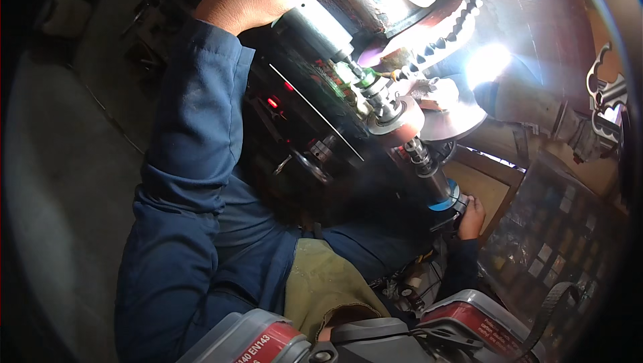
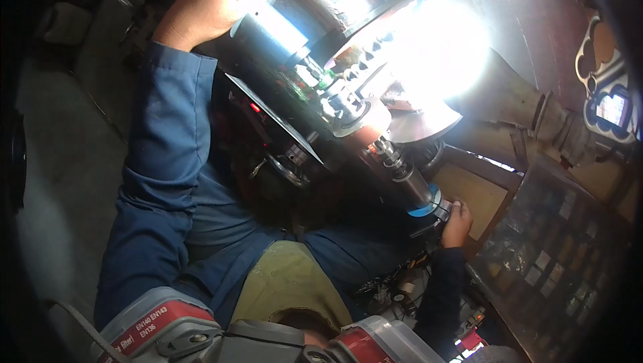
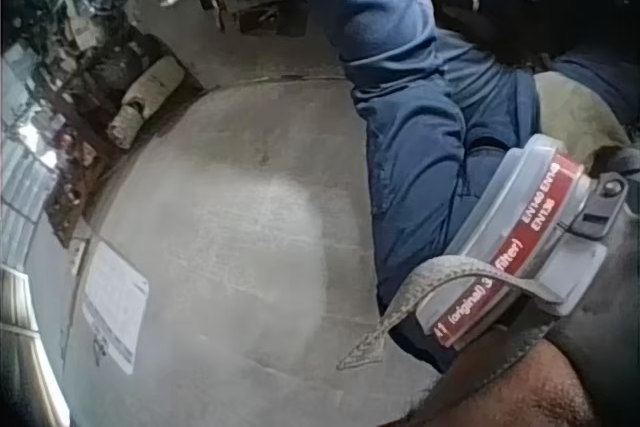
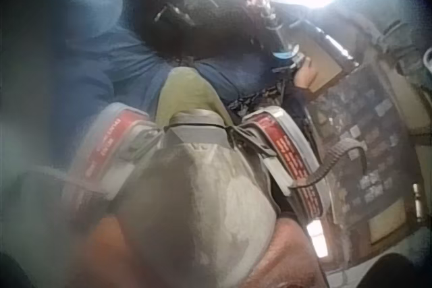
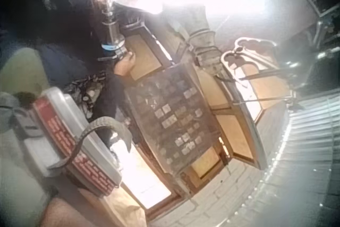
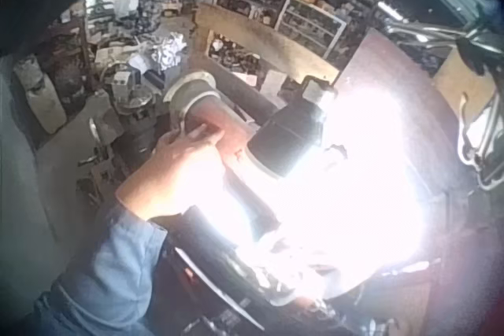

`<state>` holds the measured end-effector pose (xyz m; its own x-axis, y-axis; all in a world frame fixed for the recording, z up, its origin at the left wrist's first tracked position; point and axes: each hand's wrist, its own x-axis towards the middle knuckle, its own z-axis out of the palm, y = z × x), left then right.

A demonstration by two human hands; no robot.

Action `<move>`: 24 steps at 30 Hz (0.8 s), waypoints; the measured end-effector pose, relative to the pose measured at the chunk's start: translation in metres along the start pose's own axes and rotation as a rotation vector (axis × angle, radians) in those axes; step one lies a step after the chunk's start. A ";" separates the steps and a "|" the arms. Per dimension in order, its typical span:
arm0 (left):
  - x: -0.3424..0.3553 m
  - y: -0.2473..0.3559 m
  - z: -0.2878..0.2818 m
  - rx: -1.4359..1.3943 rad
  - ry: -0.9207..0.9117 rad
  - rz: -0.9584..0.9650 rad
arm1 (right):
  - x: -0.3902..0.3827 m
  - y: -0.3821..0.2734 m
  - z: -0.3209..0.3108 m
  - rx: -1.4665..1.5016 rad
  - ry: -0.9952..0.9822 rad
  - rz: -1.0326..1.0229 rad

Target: The person uses a specialized grinding machine to resurface a camshaft, manually turning handwheels to control the feed and contact between the grinding wheel and the camshaft lobes while sparks are visible.

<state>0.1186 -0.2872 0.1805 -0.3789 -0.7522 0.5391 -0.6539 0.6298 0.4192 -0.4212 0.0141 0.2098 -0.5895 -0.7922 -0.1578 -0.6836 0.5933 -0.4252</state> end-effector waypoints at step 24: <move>0.001 0.000 0.000 0.001 0.000 -0.004 | -0.015 -0.012 0.000 -0.090 0.024 -0.078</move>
<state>0.1179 -0.2883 0.1810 -0.3763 -0.7544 0.5379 -0.6559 0.6269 0.4204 -0.4042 0.0192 0.2171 -0.5423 -0.8336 -0.1051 -0.7631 0.5410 -0.3534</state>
